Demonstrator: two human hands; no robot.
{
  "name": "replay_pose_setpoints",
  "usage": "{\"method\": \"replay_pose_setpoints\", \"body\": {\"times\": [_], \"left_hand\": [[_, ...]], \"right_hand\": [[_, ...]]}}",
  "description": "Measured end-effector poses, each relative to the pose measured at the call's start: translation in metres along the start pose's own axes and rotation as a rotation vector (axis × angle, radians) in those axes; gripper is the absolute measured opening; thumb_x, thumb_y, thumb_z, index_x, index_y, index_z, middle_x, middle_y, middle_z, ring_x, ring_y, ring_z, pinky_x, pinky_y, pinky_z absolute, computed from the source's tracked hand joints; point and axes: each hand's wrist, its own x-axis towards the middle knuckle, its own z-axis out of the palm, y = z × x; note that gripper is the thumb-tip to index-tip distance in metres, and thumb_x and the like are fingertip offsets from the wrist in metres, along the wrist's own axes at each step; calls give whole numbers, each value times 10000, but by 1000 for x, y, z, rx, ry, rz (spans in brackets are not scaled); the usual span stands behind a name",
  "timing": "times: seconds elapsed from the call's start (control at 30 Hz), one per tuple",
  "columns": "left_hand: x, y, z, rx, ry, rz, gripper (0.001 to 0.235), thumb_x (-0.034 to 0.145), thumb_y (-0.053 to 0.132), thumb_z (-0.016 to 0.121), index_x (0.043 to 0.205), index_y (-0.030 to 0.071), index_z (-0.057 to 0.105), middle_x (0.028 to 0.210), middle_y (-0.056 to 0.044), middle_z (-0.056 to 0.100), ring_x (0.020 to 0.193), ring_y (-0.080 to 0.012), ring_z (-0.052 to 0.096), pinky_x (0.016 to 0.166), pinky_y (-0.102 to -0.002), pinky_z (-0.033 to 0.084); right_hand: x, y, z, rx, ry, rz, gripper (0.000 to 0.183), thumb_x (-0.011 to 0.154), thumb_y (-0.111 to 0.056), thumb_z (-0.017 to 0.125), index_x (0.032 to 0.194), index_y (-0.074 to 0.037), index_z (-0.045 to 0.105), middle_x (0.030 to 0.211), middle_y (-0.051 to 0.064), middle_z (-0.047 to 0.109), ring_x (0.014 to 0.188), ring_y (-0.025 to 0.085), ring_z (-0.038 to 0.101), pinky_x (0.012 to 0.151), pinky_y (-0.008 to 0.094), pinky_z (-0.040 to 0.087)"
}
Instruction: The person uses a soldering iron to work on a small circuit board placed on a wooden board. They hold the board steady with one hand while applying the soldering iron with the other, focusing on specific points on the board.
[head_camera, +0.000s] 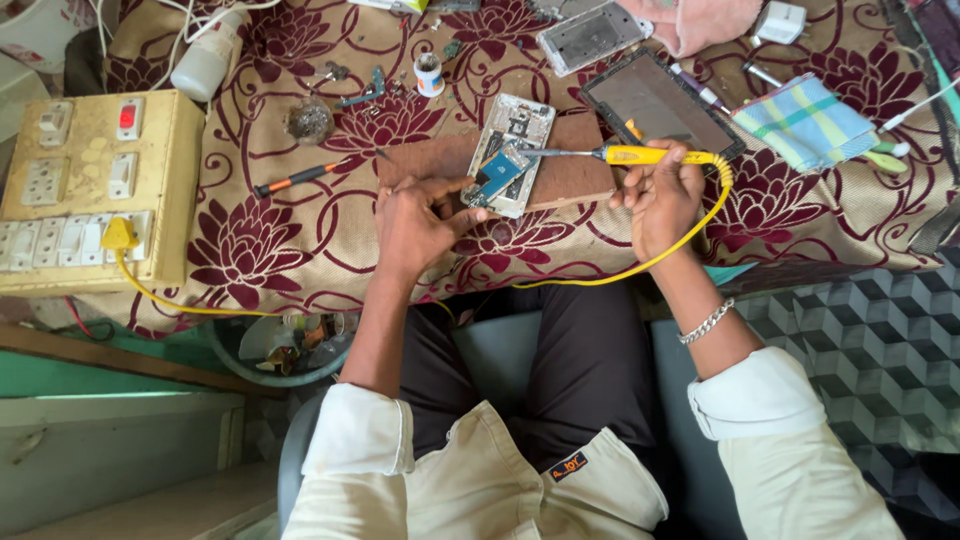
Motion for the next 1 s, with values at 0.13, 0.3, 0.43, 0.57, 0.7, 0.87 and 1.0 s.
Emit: {"method": "replay_pose_setpoints", "body": {"times": [0.13,0.3,0.43,0.57,0.7,0.87,1.0], "left_hand": [[-1,-5,1,-124,37,-54,461,706,424,923,1087,182,826,578,29,623,593,-158,568,653,-362,468],[-2,-4,3,-133,57,-89,438,712,422,929,1050,160,834,566,17,609,578,-145,567,598,-364,457],[-2,-5,4,-117,81,-40,407,733,410,924,1039,155,837,568,5,632,585,-151,582,637,-359,473],[-2,-6,6,-129,81,-39,390,759,427,906,1039,165,831,609,19,680,617,-139,615,675,-354,489],[-3,-8,7,-65,134,55,375,772,413,903,1033,151,840,600,27,699,651,-149,635,790,-397,458],[-2,-7,6,-94,87,-17,382,763,437,897,1027,168,836,608,18,685,643,-157,622,776,-372,470],[-2,-5,5,-104,79,-21,380,764,436,894,1031,172,832,612,19,689,641,-156,634,755,-366,488]], "right_hand": [[-1,-1,0,-12,0,6,449,1131,-452,453,1272,-28,489,824,83,592,621,141,532,601,347,552],[-2,-5,2,-16,-18,15,454,1131,-459,450,1268,-29,491,830,86,592,628,140,533,610,350,555],[-1,-4,2,-8,-7,21,434,1138,-446,444,1268,-35,491,825,85,588,623,139,530,609,349,551],[-1,-2,0,-8,-5,22,420,1144,-433,436,1267,-36,490,825,85,587,624,140,529,609,351,551],[-1,-2,-1,-13,4,23,413,1144,-429,435,1264,-37,490,825,82,585,620,138,525,609,349,550],[-1,-3,1,-9,1,16,423,1143,-435,446,1257,-32,502,827,83,588,629,144,531,611,352,552],[-1,-6,0,41,10,39,429,1132,-450,452,1237,-38,507,826,88,599,628,153,540,605,357,552]]}}
